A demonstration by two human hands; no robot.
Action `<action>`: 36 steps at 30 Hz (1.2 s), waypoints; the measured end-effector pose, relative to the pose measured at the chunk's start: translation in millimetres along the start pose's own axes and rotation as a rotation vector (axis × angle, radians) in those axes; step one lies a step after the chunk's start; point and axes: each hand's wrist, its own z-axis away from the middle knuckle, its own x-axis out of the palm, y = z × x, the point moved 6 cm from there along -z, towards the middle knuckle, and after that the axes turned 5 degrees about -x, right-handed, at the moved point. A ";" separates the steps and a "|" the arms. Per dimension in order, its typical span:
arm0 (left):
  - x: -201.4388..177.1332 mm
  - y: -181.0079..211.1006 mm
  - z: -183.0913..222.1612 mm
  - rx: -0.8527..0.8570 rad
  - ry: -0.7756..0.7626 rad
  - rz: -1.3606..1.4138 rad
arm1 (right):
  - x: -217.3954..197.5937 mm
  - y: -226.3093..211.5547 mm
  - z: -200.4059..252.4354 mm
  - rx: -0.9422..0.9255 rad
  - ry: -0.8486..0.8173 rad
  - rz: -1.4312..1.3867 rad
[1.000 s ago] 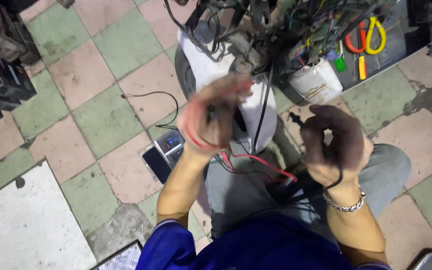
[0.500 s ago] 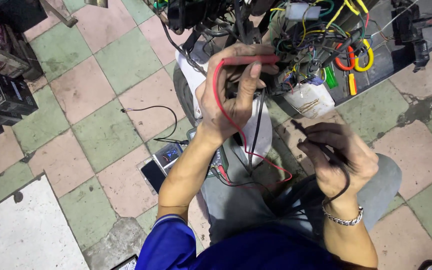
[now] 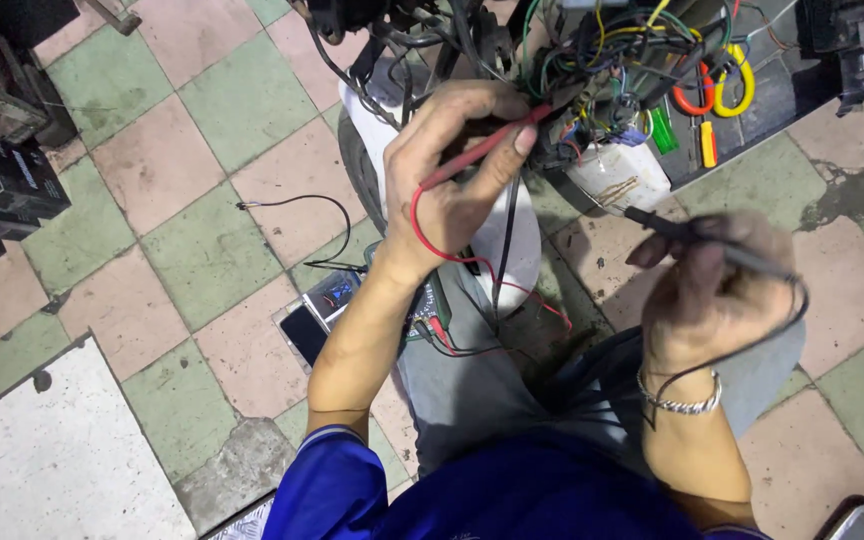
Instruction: Diagnosing and repairing motorcycle electrical wiring using a multimeter
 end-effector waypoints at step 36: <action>-8.3 2.2 -2.5 0.011 -0.027 -0.022 | 29.9 18.5 -43.0 0.440 -0.387 -0.104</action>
